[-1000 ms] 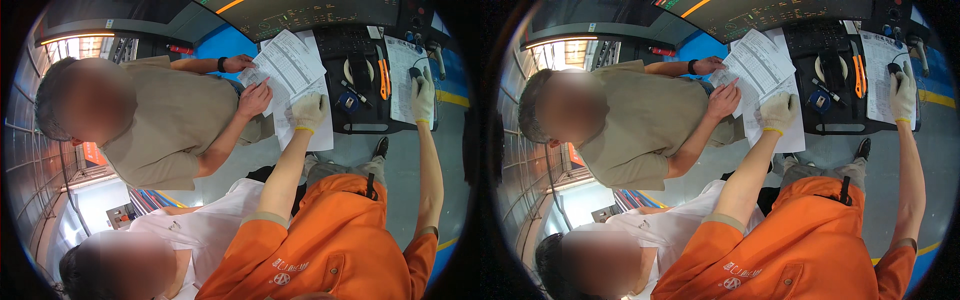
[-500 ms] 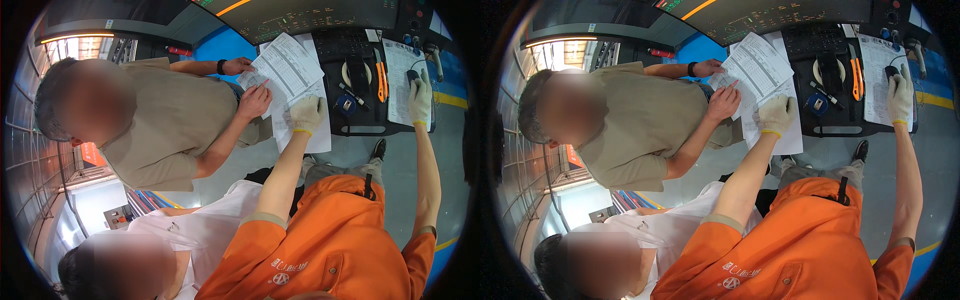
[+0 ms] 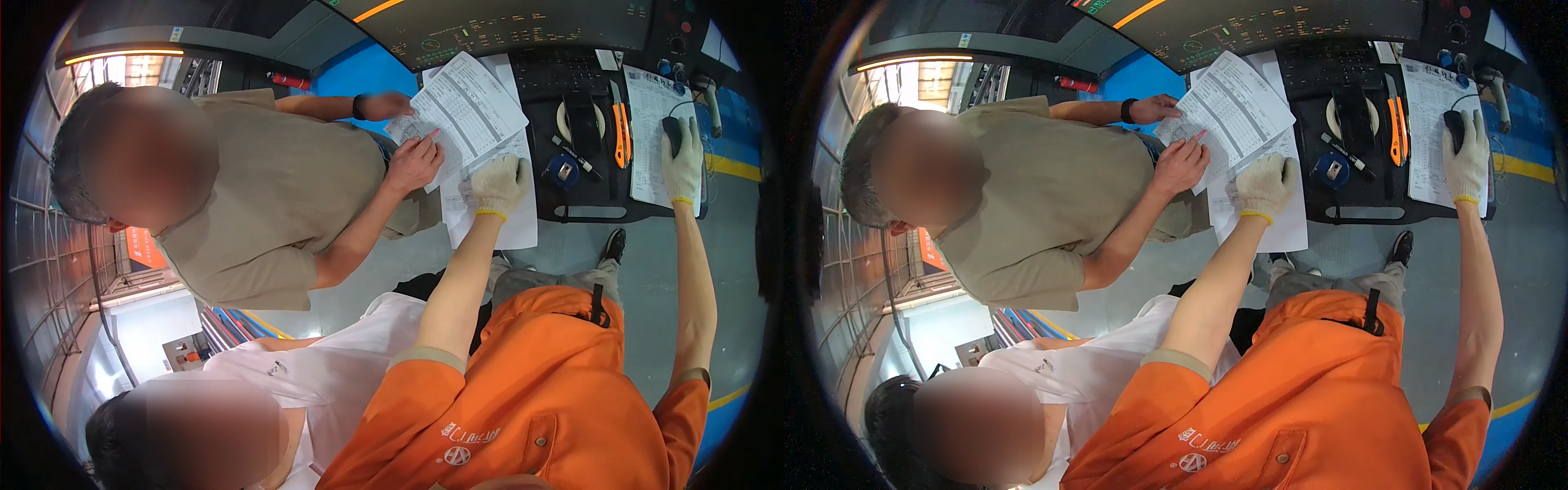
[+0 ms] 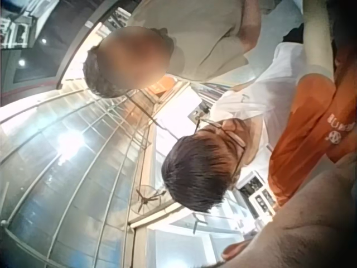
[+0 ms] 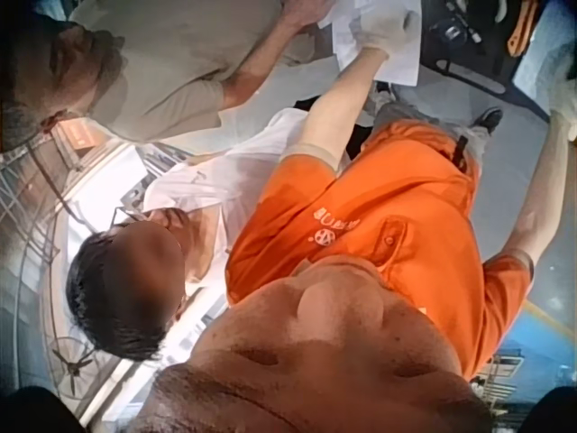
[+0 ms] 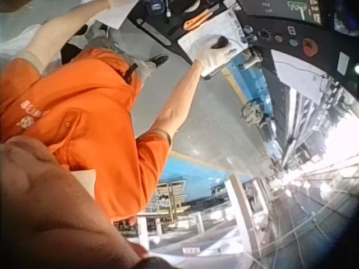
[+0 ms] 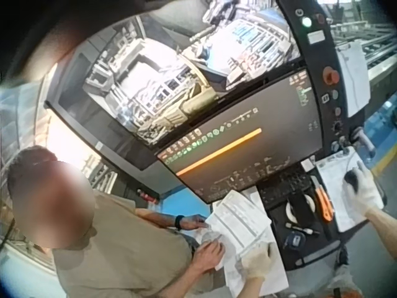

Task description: Operating a metal fabrication machine control panel and reviewing technical documents.

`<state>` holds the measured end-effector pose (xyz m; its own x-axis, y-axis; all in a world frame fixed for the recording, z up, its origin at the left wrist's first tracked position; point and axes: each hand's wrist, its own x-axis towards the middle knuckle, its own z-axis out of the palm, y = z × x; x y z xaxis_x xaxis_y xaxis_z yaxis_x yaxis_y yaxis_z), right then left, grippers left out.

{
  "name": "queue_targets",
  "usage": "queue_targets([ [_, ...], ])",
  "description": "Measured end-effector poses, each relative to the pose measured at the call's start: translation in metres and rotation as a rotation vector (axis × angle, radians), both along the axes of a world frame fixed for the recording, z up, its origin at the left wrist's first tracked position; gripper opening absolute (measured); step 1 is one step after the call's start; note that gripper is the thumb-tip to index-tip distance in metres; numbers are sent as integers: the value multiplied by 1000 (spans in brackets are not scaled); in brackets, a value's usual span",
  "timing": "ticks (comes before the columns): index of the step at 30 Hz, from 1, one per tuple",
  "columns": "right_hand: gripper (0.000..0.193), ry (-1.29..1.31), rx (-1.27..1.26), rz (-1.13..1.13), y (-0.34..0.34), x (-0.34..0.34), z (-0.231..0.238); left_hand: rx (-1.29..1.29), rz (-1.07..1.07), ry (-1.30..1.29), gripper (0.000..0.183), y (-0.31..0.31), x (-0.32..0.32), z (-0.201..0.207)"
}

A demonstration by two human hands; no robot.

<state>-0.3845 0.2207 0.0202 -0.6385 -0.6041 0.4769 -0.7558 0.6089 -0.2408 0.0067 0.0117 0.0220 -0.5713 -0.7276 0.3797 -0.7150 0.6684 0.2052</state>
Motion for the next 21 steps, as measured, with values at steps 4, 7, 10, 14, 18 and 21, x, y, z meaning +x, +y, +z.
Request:
queue_targets([
  [4,59,-47,13,-7,-4,0,0,-14,-9,24,28,-2,2,-1],
  [7,63,-93,16,5,-3,-5,1,-9,-21,54,28,-2,0,-1],
  [10,62,-78,17,14,0,-8,-1,-2,-14,36,28,0,-2,-1],
  [14,61,-61,6,38,-1,-8,-4,0,-2,7,27,0,0,-1],
  [18,57,-51,-21,70,-6,-5,-7,-6,6,-16,25,-2,4,-1],
  [21,56,-25,-24,67,4,-14,-8,20,-5,-17,25,1,-2,0],
])
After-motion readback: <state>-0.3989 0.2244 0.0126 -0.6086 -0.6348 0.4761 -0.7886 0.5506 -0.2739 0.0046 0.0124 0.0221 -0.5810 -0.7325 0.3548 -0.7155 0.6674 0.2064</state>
